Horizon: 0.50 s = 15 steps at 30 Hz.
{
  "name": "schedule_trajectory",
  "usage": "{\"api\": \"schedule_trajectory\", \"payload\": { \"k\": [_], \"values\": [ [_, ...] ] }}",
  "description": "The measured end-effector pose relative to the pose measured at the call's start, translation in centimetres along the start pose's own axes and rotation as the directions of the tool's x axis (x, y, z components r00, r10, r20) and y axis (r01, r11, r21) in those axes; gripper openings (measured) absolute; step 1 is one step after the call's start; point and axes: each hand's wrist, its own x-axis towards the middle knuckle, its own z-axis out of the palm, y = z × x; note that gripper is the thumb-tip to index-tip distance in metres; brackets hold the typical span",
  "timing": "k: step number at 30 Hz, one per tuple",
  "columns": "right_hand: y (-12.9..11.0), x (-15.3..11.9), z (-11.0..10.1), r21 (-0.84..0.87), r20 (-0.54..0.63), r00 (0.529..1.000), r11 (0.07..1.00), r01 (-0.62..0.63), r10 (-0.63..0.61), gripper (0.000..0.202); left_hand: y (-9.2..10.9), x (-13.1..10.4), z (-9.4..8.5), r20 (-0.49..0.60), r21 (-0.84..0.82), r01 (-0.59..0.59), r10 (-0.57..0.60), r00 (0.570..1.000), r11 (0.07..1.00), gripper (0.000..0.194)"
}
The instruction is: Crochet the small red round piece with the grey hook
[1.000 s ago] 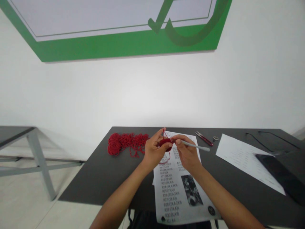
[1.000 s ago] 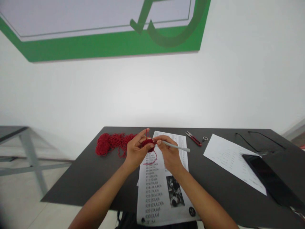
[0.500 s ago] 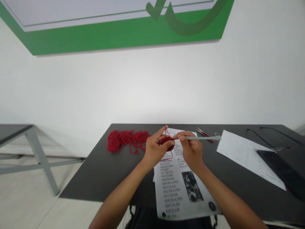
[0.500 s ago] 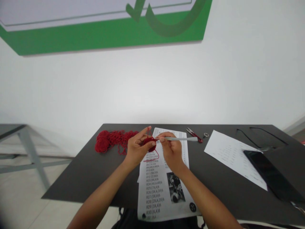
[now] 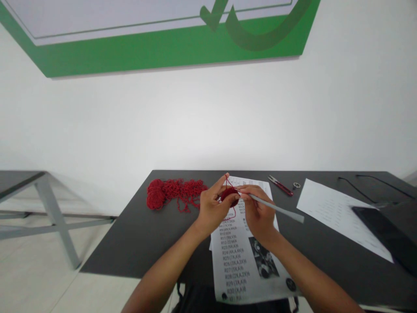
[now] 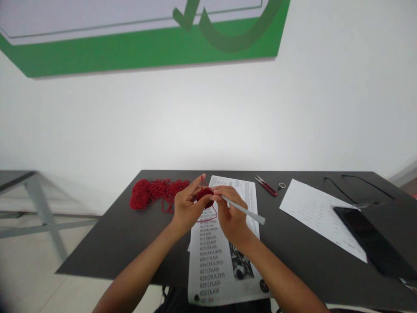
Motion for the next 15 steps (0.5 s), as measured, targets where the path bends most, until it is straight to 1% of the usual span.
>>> {"api": "schedule_trajectory", "payload": {
  "k": [4, 8, 10, 13, 15],
  "values": [
    [0.0, -0.4, 0.1, -0.026, 0.013, 0.996, 0.996, 0.087, -0.087, 0.022, -0.5, -0.3, 0.1, -0.029, 0.106, -0.112, 0.115, 0.993, 0.988, 0.054],
    [-0.2, -0.7, 0.0, -0.079, 0.083, 0.990, 0.990, 0.118, -0.111, 0.030, -1.4, -0.6, 0.2, -0.048, 0.159, -0.168, 0.178, 0.983, 0.973, 0.052],
    [0.2, -1.0, -0.1, -0.117, 0.120, 0.983, 0.981, 0.153, -0.139, 0.035, -1.8, -0.7, 0.3, -0.043, 0.159, -0.184, 0.193, 0.980, 0.970, 0.051],
    [1.3, -1.3, -0.1, -0.195, 0.176, 0.959, 0.947, 0.254, -0.220, 0.044, -2.1, -1.1, 0.5, -0.038, 0.130, -0.190, 0.197, 0.980, 0.973, 0.049],
    [2.2, -1.5, -0.2, -0.251, 0.184, 0.949, 0.921, 0.296, -0.255, 0.047, -1.9, -1.3, 0.6, -0.048, 0.100, -0.168, 0.173, 0.984, 0.981, 0.048]
  ]
}}
